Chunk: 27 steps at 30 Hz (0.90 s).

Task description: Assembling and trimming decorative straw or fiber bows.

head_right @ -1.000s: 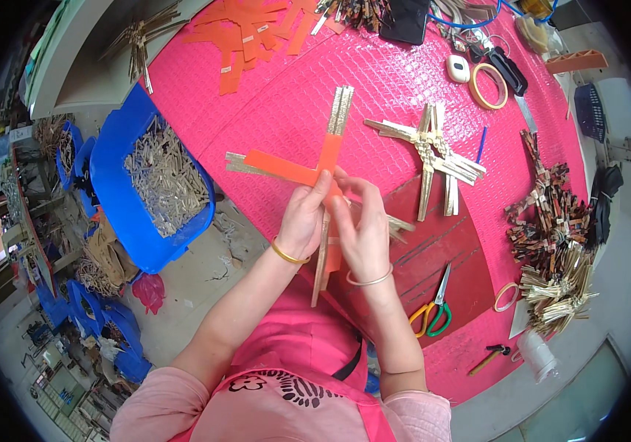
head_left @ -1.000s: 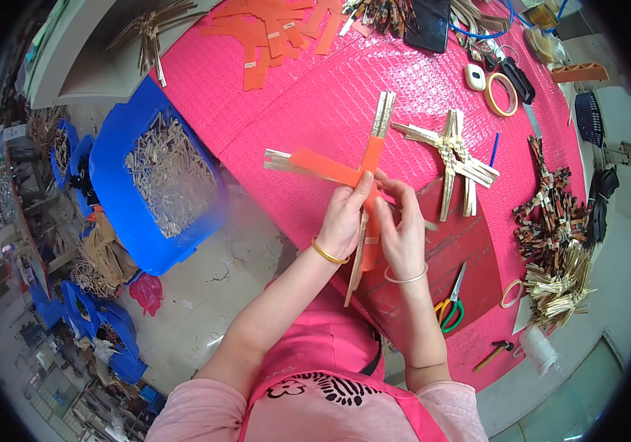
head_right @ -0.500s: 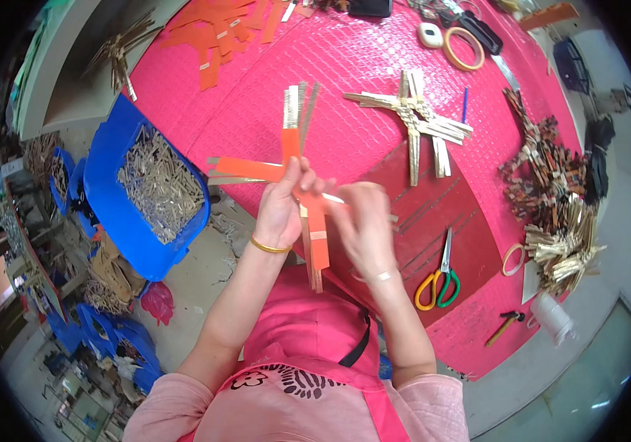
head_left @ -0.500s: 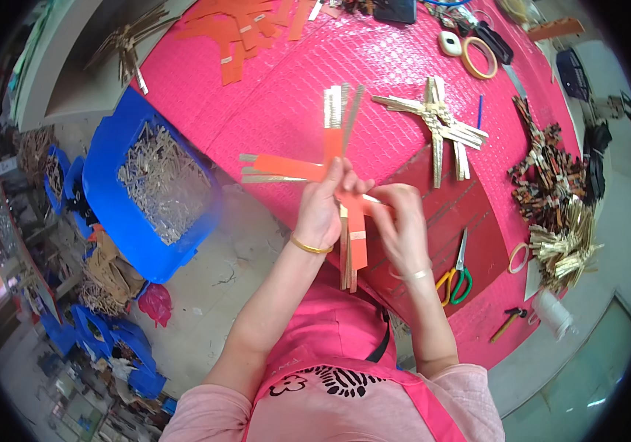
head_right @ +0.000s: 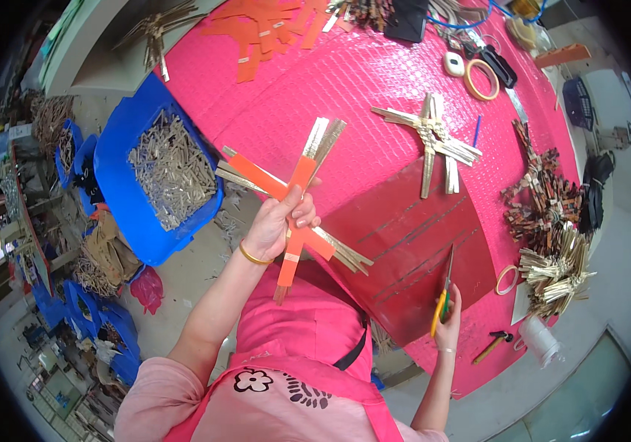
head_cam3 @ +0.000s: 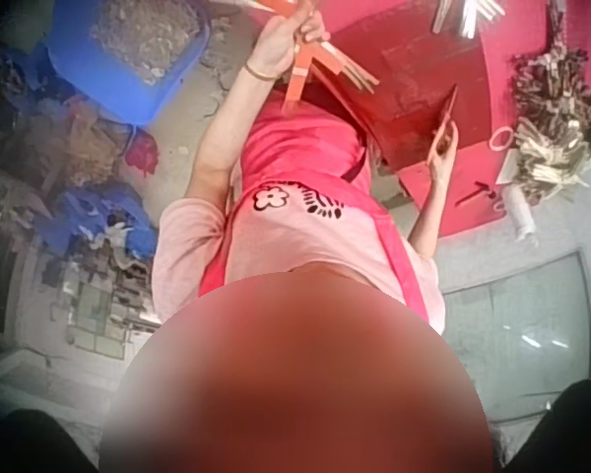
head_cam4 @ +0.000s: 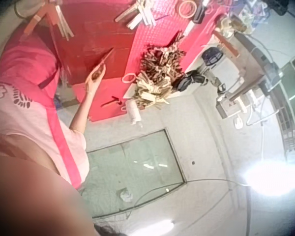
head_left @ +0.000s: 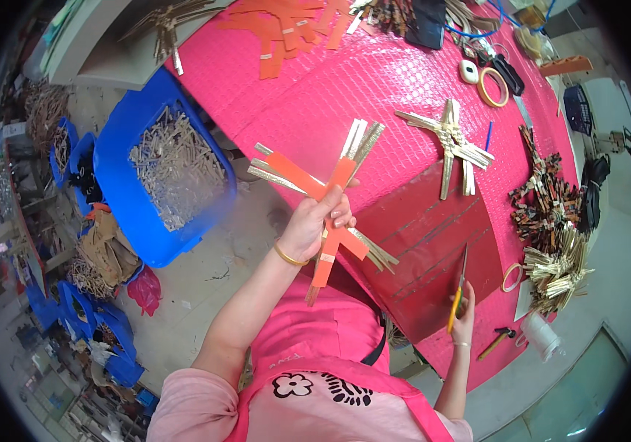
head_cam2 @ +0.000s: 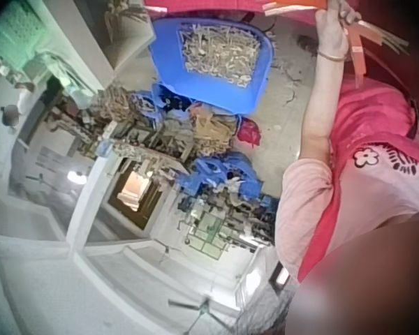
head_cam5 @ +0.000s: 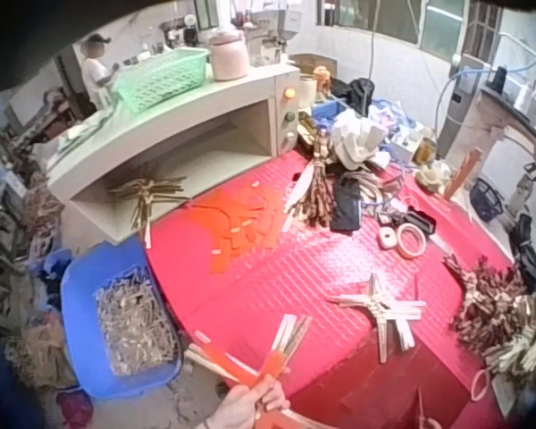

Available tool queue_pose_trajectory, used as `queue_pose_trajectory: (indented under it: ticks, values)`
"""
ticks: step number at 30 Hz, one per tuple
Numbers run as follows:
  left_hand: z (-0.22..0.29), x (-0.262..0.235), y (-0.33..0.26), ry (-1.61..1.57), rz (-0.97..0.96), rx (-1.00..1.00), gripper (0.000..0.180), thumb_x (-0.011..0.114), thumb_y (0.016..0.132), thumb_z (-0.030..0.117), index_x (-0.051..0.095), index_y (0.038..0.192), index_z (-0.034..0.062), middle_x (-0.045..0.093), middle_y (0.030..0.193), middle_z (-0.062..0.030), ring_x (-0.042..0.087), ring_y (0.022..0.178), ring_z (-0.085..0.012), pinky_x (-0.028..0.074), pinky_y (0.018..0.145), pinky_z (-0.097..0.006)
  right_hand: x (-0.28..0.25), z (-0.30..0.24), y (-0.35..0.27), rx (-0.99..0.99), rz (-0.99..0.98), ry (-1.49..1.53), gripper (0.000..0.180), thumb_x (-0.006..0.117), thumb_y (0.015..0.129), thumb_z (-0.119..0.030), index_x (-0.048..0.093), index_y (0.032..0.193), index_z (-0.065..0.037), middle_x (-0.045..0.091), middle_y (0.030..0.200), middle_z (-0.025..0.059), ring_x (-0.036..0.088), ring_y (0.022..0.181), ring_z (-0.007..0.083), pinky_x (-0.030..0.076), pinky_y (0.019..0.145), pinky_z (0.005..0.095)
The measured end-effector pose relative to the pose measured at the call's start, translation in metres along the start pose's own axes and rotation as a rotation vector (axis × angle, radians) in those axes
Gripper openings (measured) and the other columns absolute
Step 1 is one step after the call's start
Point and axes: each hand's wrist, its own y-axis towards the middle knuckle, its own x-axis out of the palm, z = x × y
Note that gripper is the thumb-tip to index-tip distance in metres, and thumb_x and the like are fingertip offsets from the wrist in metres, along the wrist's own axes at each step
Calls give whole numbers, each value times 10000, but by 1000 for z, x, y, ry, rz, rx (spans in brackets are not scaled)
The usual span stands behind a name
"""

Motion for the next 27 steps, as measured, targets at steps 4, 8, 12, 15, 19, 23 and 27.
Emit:
queue_pose_trajectory:
  ticks: [4, 8, 12, 15, 19, 23, 27]
  values:
    - [20, -21, -25, -6, -91, 7, 227, 438, 879, 269, 450, 885, 43, 308, 589, 31, 349, 534, -74, 387, 621, -259, 23, -70, -22, -195, -104, -22, 674, 645, 685, -124, 310, 1269, -81, 393, 1213, 47, 442, 972, 126, 383, 794, 213]
    - [44, -40, -58, -43, -116, 9, 197, 444, 878, 239, 440, 968, 64, 312, 585, 29, 343, 523, -72, 386, 598, -260, 100, -170, -9, 82, -606, 80, 925, 581, 602, -652, 299, 1261, -69, 453, 987, 27, 431, 793, 87, 370, 708, 220]
    - [78, -71, -99, -88, -77, 44, 235, 395, 896, 231, 416, 1098, 115, 292, 577, 34, 325, 524, -74, 368, 601, -256, 195, -228, 10, -99, -979, -31, 980, 539, 586, -706, 285, 1267, -49, 441, 943, 37, 424, 834, 112, 362, 734, 242]
    - [101, -105, -137, -50, -72, 61, 259, 404, 891, 241, 409, 1112, 105, 300, 575, 32, 327, 517, -73, 373, 595, -257, 264, -251, 7, -196, -1120, -183, 1014, 527, 577, -721, 271, 1270, -26, 437, 973, 64, 417, 875, 137, 352, 764, 257]
    - [126, -157, -182, -7, -47, 68, 273, 412, 887, 240, 409, 1113, 88, 313, 570, 30, 333, 507, -72, 381, 584, -263, 342, -270, -15, -247, -1169, -224, 1041, 539, 557, -726, 269, 1268, -16, 447, 963, 74, 402, 816, 145, 353, 760, 260]
    - [154, -202, -220, 12, -64, 123, 248, 412, 886, 231, 425, 1079, 75, 320, 567, 31, 334, 502, -69, 384, 576, -261, 404, -282, -37, -232, -1149, -305, 1042, 565, 478, -755, 355, 1218, -51, 429, 829, -1, 370, 690, 76, 301, 622, 196]
    - [176, -238, -244, -65, -26, 150, 189, 462, 870, 229, 445, 967, 68, 347, 563, 35, 357, 474, -65, 406, 546, -258, 450, -285, -48, -155, -1169, -295, 655, 651, 680, -472, 457, 1101, -10, 404, 717, -19, 351, 615, 51, 287, 526, 182]
